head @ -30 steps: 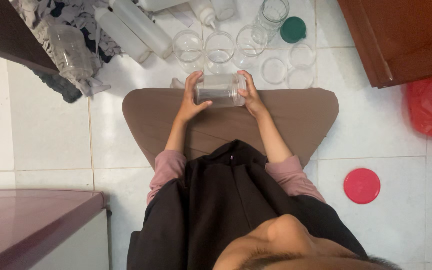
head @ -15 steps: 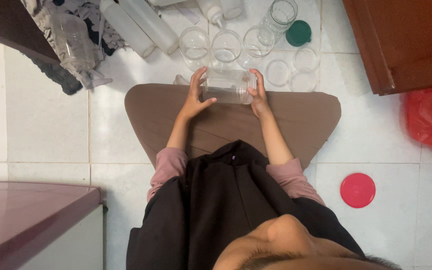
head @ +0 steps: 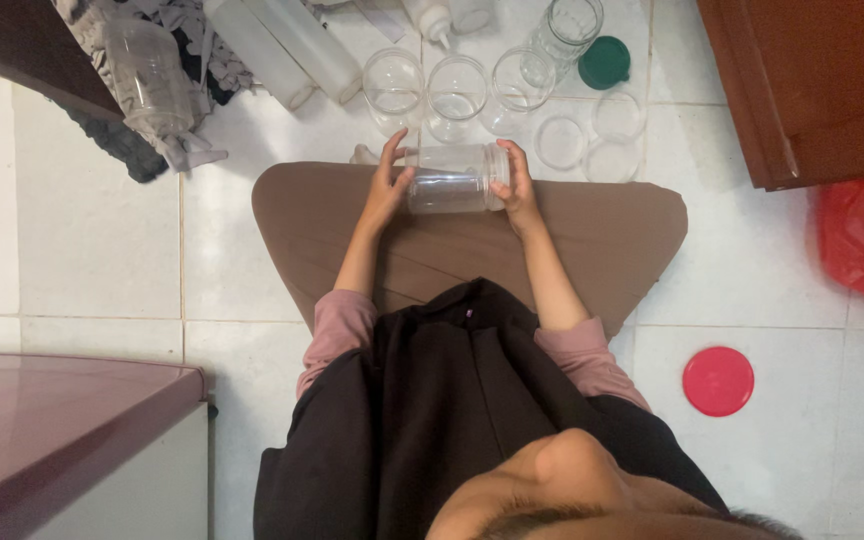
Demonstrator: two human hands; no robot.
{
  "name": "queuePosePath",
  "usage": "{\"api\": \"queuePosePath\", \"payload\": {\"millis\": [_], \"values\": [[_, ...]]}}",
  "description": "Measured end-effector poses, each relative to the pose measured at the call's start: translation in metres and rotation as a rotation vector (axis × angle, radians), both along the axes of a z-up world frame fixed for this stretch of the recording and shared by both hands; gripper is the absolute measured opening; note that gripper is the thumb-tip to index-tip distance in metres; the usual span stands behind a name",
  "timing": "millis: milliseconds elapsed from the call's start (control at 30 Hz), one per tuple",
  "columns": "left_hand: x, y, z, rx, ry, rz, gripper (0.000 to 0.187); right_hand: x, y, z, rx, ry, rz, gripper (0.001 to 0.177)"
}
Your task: The person sits on the floor and handles multiple clear plastic jars and white plastic squeeze bottles. They pick up each item, rotate it to inspect it, and place it back down among the others. The person repeatedly picks up and puts down the same types of containers throughout the clip.
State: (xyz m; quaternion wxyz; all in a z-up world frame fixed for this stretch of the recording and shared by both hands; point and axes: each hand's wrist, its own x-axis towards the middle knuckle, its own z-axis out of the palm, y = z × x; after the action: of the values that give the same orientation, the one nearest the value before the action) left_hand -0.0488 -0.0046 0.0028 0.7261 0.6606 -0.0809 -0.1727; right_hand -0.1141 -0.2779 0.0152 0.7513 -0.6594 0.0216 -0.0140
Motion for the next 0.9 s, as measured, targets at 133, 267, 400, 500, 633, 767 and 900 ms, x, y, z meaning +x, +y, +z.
{"api": "queuePosePath", "payload": {"millis": [133, 267, 400, 500, 633, 767, 900], "values": [[-0.008, -0.002, 0.042, 0.118, -0.394, -0.099, 0.104, 0.001, -0.005, 0.002, 0.204, 0.092, -0.061, 0.095], [-0.01, -0.005, 0.048, 0.202, -0.553, -0.047, 0.102, -0.001, -0.007, -0.004, 0.188, 0.061, -0.049, 0.093], [-0.008, -0.003, 0.018, 0.084, -0.092, 0.027, 0.081, -0.005, -0.002, -0.009, -0.006, -0.022, -0.011, 0.092], [0.0, -0.002, -0.001, 0.121, 0.196, 0.045, 0.065, -0.009, 0.001, -0.009, -0.163, -0.163, -0.02, 0.086], [0.001, -0.001, 0.003, 0.167, 0.026, -0.07, 0.083, -0.007, 0.002, -0.009, -0.059, -0.152, -0.061, 0.089], [-0.005, -0.001, 0.026, 0.017, -0.336, -0.089, 0.097, -0.003, 0.001, -0.01, -0.08, -0.197, -0.074, 0.088], [-0.007, -0.002, 0.031, 0.132, -0.487, 0.0, 0.09, -0.006, 0.002, -0.011, -0.082, -0.188, -0.043, 0.09]]}}
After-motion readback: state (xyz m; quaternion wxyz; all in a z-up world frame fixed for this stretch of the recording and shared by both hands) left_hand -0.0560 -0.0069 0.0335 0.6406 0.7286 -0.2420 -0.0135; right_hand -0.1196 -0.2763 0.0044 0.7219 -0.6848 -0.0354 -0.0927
